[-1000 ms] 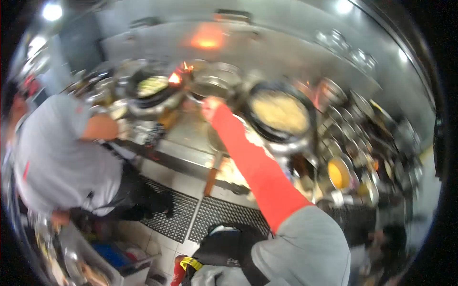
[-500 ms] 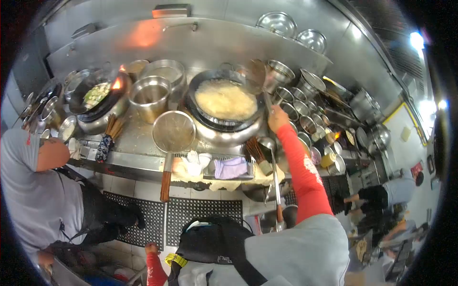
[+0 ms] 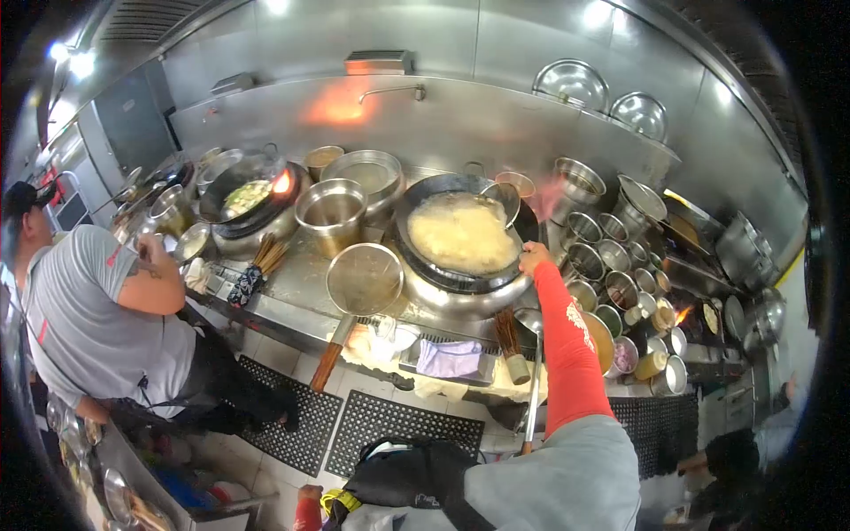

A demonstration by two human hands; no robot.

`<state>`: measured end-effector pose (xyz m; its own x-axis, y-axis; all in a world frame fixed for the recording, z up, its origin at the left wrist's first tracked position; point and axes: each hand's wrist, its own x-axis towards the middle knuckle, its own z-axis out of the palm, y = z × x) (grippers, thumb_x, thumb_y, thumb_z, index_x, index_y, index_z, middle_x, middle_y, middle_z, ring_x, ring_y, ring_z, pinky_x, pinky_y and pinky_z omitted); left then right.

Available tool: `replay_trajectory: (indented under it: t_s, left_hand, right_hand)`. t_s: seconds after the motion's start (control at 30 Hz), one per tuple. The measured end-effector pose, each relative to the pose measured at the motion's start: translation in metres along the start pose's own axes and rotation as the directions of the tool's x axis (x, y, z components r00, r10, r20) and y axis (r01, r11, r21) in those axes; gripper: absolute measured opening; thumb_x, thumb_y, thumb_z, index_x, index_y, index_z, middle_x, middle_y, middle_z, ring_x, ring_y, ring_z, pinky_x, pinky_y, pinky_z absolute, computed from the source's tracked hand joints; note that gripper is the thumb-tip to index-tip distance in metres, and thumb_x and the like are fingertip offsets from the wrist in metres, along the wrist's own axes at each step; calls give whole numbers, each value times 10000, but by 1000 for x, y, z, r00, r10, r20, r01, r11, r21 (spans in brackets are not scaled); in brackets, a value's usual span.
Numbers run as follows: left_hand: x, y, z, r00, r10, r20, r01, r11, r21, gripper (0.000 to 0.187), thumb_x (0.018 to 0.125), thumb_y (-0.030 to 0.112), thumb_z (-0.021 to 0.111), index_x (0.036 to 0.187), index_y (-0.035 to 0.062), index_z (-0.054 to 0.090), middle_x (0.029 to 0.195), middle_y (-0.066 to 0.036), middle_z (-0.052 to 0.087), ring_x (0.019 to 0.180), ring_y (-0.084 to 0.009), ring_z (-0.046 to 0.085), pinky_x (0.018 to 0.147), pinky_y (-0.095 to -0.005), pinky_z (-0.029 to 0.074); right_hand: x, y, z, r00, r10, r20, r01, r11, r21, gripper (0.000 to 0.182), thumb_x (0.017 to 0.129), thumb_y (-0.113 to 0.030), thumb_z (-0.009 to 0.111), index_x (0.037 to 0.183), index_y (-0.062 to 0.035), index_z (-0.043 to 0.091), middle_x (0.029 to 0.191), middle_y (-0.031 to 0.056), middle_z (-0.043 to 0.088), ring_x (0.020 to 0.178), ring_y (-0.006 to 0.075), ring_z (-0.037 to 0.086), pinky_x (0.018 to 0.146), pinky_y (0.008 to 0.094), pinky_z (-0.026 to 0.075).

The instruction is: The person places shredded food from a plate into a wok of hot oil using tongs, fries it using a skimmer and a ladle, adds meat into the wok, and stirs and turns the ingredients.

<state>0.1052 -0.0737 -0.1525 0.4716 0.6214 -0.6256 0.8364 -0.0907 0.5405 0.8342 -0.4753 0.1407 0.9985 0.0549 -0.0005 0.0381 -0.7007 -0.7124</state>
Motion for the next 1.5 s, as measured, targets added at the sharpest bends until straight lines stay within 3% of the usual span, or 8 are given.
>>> replay_trajectory:
  t_s: [0.13, 0.57, 0.8, 0.87, 0.93, 1.03, 1.13, 1.5]
  left_hand:
    - [-29, -10, 6, 996, -87, 4, 87, 996, -35, 253, 710, 232, 665, 866, 40, 615, 742, -110, 618, 648, -231, 626, 508, -382, 523]
    - [28, 9, -19, 991, 104, 82, -106, 994, 10, 295, 700, 245, 687, 906, 45, 618, 797, -118, 631, 675, -238, 631, 516, -383, 529]
    - [56, 36, -37, 956, 262, 134, -269, 963, 35, 319, 695, 251, 699, 928, 47, 620, 827, -123, 638, 690, -242, 633, 520, -384, 533]
    - [62, 44, -30, 990, -85, 113, 106, 976, -191, 388, 669, 285, 738, 968, 68, 619, 867, -141, 638, 774, -255, 638, 593, -398, 544]
    - [49, 51, -30, 988, -127, 92, 140, 978, -157, 476, 623, 324, 772, 1019, 103, 627, 917, -169, 639, 844, -284, 631, 697, -437, 525]
    - [42, 40, -19, 991, -102, 91, 114, 984, -140, 434, 637, 308, 752, 996, 101, 621, 894, -161, 632, 814, -275, 622, 671, -425, 515]
    - [31, 30, -9, 989, -116, 88, 126, 984, -128, 393, 652, 292, 732, 974, 99, 615, 870, -152, 625, 784, -266, 613, 646, -413, 505]
    - [-9, 10, 0, 987, -159, 31, 162, 969, -185, 244, 705, 233, 660, 891, 91, 593, 783, -121, 598, 675, -232, 581, 551, -369, 469]
  right_hand:
    - [-1, -14, 13, 991, 11, 130, -65, 906, 418, 344, 818, -85, 489, 1154, -47, 554, 580, 65, 553, 402, 132, 461, 354, 281, 330]
    - [-79, -39, 7, 985, -156, -69, 171, 915, 366, 334, 818, -95, 524, 1135, 2, 556, 569, 41, 555, 412, 118, 472, 375, 272, 353]
    - [-124, -74, -37, 978, 181, 108, -207, 731, 650, 296, 822, -79, 554, 1112, -33, 518, 586, 35, 510, 355, 73, 340, 316, 235, 227]
    - [-101, -47, -55, 990, 9, -140, 27, 967, 253, 207, 809, -101, 537, 1002, -37, 577, 723, 140, 611, 519, 238, 555, 446, 371, 424]
    - [-79, -32, -72, 852, -454, -260, 302, 833, -463, 187, 795, -106, 521, 947, -33, 602, 830, 203, 641, 704, 344, 637, 612, 447, 506]
    - [-79, -68, -91, 956, -207, -208, 78, 863, -499, 203, 729, -45, 536, 910, -14, 623, 911, 286, 605, 952, 422, 577, 810, 410, 476]
    - [-40, -36, -68, 935, -313, -166, 132, 743, -657, 275, 744, -54, 532, 1000, -33, 632, 796, 239, 633, 762, 355, 648, 668, 391, 509]
    - [-14, -42, 12, 962, 1, 272, -115, 908, 402, 266, 826, -100, 538, 1079, -54, 607, 563, 35, 533, 368, 89, 396, 340, 245, 278]
